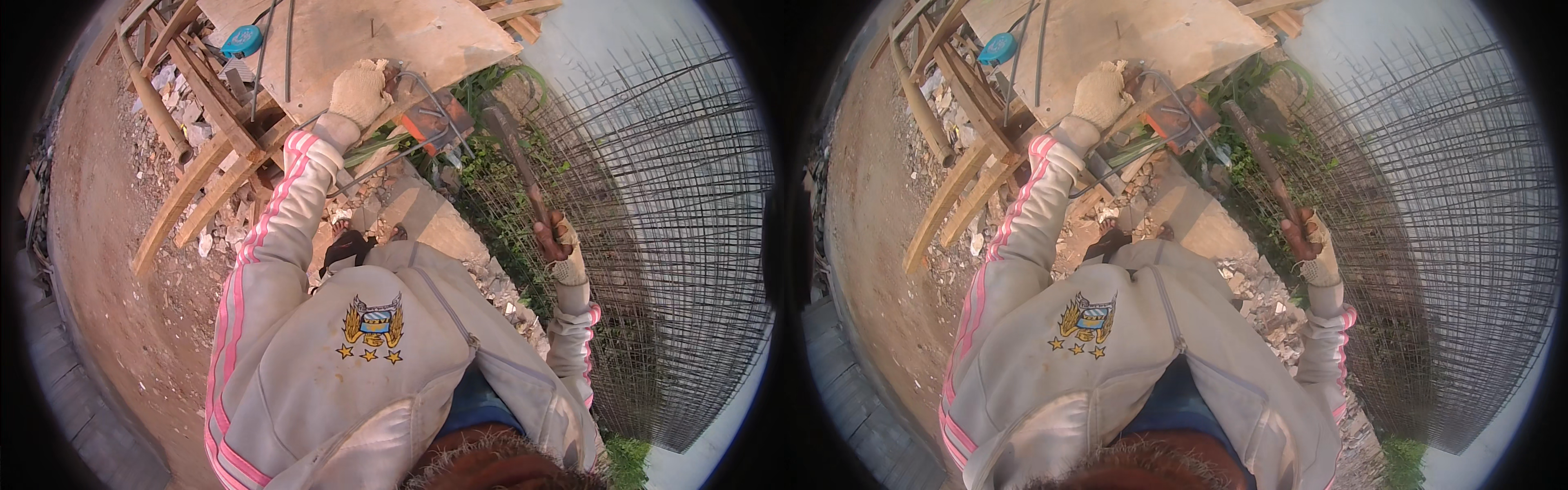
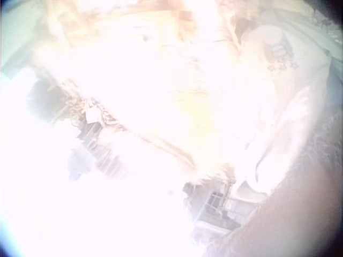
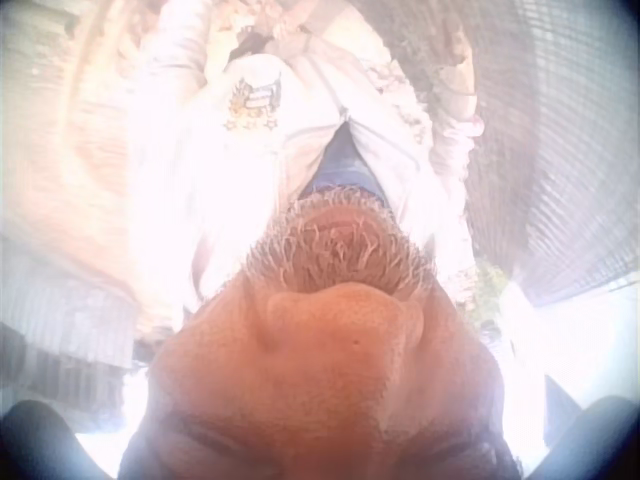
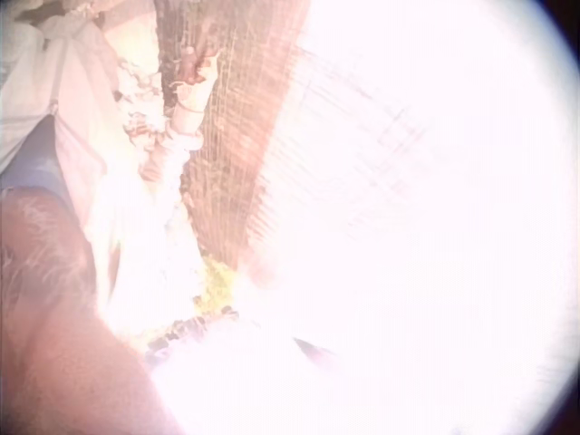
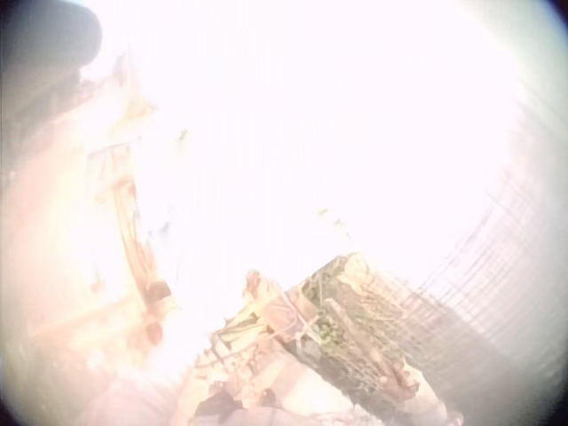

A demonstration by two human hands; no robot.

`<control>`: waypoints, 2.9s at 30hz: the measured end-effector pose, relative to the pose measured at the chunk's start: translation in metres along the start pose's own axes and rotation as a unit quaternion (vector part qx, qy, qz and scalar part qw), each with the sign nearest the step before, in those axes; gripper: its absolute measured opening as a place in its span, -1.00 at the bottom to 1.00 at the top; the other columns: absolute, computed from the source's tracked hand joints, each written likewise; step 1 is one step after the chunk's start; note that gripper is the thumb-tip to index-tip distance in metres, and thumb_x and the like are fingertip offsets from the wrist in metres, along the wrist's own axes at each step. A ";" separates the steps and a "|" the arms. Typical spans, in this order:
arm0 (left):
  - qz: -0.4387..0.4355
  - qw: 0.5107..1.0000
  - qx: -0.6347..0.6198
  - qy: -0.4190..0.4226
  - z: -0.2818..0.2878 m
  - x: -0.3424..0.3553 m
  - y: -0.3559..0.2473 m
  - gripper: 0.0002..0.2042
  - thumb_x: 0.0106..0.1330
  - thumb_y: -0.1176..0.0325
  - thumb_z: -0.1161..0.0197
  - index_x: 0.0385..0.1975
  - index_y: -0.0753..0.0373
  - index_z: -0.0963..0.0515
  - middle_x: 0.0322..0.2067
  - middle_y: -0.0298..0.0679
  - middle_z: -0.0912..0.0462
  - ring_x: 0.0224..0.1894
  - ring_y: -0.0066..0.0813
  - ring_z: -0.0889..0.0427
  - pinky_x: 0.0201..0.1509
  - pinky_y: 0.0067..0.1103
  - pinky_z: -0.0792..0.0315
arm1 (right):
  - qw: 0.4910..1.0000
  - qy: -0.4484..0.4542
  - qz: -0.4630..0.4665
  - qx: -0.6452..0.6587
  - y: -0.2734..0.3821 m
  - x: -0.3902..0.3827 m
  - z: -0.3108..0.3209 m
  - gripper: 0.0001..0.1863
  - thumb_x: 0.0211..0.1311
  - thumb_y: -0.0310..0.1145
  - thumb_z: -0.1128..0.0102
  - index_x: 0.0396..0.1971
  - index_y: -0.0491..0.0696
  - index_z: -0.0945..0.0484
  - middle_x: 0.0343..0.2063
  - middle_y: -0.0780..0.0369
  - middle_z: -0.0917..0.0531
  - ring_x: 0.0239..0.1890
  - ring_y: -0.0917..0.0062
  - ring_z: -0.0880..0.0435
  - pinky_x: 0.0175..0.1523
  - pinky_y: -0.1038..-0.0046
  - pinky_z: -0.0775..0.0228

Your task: The person repeatedly bends thin metal rods using a long metal bar as a lever against a wooden workbench. They position each rod, apply force with the bar, and release it, repeating the process for multiple rods.

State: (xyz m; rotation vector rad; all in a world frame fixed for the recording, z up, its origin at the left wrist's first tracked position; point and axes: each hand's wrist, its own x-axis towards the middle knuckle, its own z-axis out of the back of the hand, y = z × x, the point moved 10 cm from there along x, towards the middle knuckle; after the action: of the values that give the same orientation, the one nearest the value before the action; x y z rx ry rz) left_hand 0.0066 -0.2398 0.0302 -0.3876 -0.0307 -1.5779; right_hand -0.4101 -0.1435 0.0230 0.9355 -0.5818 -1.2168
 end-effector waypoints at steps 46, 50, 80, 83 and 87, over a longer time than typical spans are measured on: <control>0.001 0.998 -0.054 -0.030 -0.006 0.002 0.006 -0.50 0.02 0.39 -0.27 0.05 0.33 -0.55 -0.18 0.09 -0.60 -0.12 0.10 -0.60 -0.02 -0.21 -0.51 | 0.966 0.063 0.135 -0.210 -0.009 0.107 0.015 -0.47 0.14 0.14 -0.38 -0.54 -0.10 -0.61 -0.78 0.25 -0.46 -0.69 0.49 -0.43 -0.53 0.38 -0.23; -0.004 0.998 -0.063 0.004 -0.014 0.008 0.006 -0.58 0.06 0.35 -0.25 -0.01 0.22 -0.63 -0.16 0.07 -0.62 -0.12 0.06 -0.63 -0.05 -0.22 -0.54 | 0.950 0.003 0.183 -0.253 0.010 0.090 0.021 -0.49 0.15 0.14 -0.38 -0.47 -0.10 -0.66 -0.77 0.24 -0.49 -0.69 0.47 -0.45 -0.55 0.40 -0.22; -0.068 0.988 0.091 0.104 -0.020 0.008 0.008 -0.62 0.11 0.22 -0.28 -0.07 0.19 -0.52 -0.16 -0.18 -0.62 0.00 -0.20 -0.58 0.09 -0.34 -0.46 | 0.949 0.075 0.166 -0.256 0.004 0.112 0.018 -0.36 0.16 0.21 -0.32 -0.70 -0.11 -0.46 -0.83 0.32 -0.34 -0.72 0.60 -0.31 -0.60 0.44 -0.13; -0.075 0.992 0.079 0.061 -0.014 0.009 0.007 -0.62 0.10 0.21 -0.28 -0.07 0.19 -0.52 -0.16 -0.18 -0.63 0.01 -0.22 -0.59 0.09 -0.34 -0.47 | 0.948 0.075 0.149 -0.269 -0.001 0.116 0.022 -0.39 0.11 0.25 -0.33 -0.66 -0.06 -0.56 -0.80 0.21 -0.43 -0.72 0.35 -0.47 -0.57 0.32 -0.27; -0.085 0.991 0.086 0.054 -0.017 0.007 0.008 -0.62 0.10 0.21 -0.28 -0.08 0.19 -0.52 -0.17 -0.19 -0.63 0.00 -0.22 -0.59 0.09 -0.34 -0.47 | 0.948 0.071 0.151 -0.270 -0.001 0.121 0.024 -0.40 0.13 0.21 -0.34 -0.66 -0.08 -0.52 -0.80 0.24 -0.38 -0.70 0.43 -0.38 -0.56 0.36 -0.21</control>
State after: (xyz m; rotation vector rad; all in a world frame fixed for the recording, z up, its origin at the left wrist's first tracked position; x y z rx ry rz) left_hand 0.0108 -0.2514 0.0138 -0.1676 -0.1197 -1.7483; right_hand -0.3967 -0.2658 0.0231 0.4422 -0.2384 -0.9490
